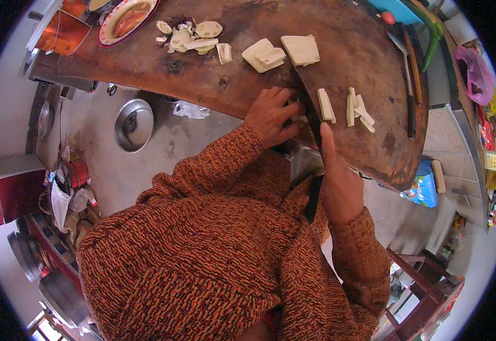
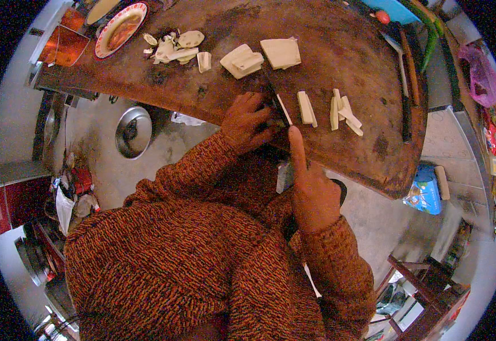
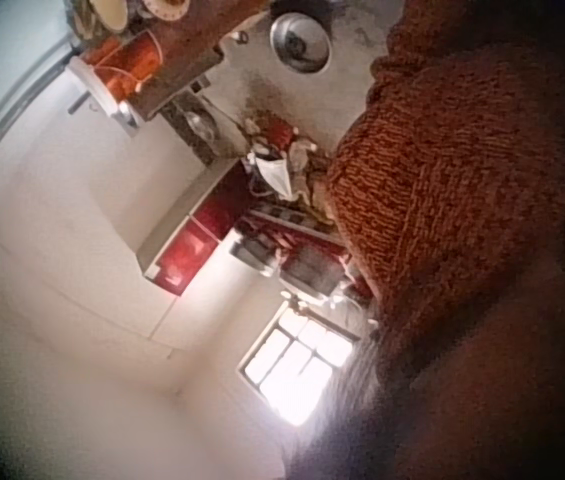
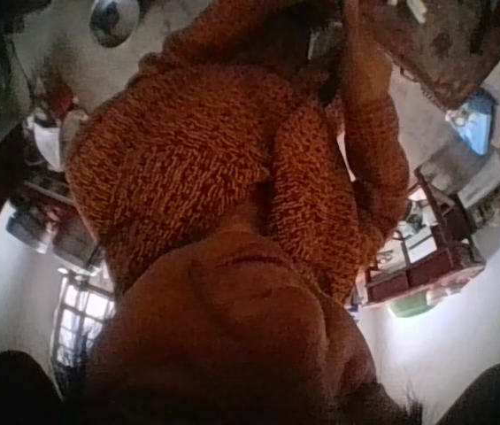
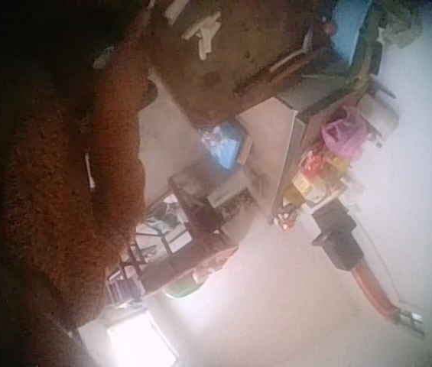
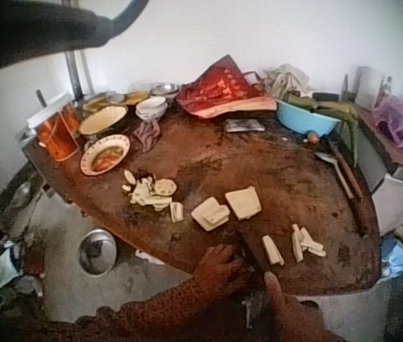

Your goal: The person uses a large cleaver to slice rectangular blocks of a white vegetable into thin strips on a wooden cutting board. The person holds the vegetable with their left hand and chops with their right hand, accumulating a pile of cut strips on the board.

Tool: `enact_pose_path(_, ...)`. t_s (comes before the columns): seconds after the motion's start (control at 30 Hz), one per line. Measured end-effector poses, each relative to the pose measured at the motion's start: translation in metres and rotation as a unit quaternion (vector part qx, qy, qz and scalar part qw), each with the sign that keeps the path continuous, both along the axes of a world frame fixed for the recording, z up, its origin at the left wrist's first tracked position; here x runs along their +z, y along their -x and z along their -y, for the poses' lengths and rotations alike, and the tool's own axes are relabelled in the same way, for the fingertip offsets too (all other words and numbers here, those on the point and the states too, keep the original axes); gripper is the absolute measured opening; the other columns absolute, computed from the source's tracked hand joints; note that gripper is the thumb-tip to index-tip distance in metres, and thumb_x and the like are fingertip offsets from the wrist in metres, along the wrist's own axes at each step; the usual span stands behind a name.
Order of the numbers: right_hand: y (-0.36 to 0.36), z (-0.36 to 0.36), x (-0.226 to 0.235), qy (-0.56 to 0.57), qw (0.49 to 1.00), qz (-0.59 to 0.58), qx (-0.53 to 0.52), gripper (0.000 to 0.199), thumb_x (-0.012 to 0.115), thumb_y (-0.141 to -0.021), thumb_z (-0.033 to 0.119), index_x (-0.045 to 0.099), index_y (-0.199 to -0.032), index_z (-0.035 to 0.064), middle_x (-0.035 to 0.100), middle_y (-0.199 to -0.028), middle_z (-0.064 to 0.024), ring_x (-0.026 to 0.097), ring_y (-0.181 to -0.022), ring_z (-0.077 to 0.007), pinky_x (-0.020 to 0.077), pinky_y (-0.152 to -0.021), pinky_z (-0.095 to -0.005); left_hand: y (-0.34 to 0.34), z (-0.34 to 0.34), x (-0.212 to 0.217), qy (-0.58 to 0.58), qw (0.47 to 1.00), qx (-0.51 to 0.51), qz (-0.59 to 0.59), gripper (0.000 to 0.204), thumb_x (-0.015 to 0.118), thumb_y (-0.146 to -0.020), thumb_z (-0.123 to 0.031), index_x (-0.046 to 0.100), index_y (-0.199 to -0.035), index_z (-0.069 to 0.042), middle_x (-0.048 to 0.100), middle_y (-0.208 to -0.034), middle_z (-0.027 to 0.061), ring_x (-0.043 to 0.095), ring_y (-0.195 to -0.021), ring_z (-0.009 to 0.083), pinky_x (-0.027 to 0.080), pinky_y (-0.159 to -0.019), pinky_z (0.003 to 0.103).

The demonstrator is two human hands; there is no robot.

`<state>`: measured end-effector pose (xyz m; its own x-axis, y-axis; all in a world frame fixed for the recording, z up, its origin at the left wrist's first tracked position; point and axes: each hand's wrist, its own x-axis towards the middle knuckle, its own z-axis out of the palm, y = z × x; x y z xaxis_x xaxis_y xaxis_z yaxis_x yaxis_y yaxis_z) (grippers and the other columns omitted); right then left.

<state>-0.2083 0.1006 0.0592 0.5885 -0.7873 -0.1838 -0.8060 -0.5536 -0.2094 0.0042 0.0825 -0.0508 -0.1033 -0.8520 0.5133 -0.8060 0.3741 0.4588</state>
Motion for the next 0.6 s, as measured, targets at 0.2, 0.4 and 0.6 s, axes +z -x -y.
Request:
enact_pose_path(0.2, 0.018, 0.015, 0.000, -0.028, 0.986, 0.158, -0.050, 0.080, 0.043, -0.078, -0.012, 0.026, -0.151, 0.0143, 0.050, -0.135, -0.0245, 0.054, -0.118, -0.0423, 0.0460, -0.094, -0.0432, -0.003, 0.003, -0.009, 0.014, 0.997, -0.033, -0.066, 0.045, 0.076, -0.069, -0.026, 0.059, -0.106, -0.009, 0.053, -0.118, 0.0166, 0.051, -0.108, 0.0368, 0.042, -0.091, 0.046)
enact_pose_path(0.4, 0.018, 0.004, 0.031, -0.069, 0.973, 0.207, -0.078, 0.078, 0.044, -0.078, -0.012, 0.027, -0.151, 0.0121, 0.044, -0.142, -0.0233, 0.050, -0.123, -0.0427, 0.0434, -0.099, -0.0414, -0.006, 0.000, -0.009, -0.013, 0.994, -0.014, -0.105, 0.052, 0.079, -0.068, -0.025, 0.057, -0.111, -0.005, 0.052, -0.121, 0.0188, 0.050, -0.113, 0.0397, 0.042, -0.096, 0.048)
enact_pose_path(0.6, 0.010, -0.005, 0.025, -0.077, 0.981, 0.168, -0.051, 0.080, 0.043, -0.080, -0.011, 0.024, -0.153, 0.0165, 0.053, -0.128, -0.0270, 0.059, -0.108, -0.0436, 0.0481, -0.087, -0.0406, -0.006, 0.003, -0.009, 0.014, 0.995, -0.024, -0.091, 0.044, 0.077, -0.067, -0.023, 0.057, -0.103, -0.008, 0.054, -0.112, 0.0154, 0.052, -0.104, 0.0361, 0.042, -0.088, 0.045)
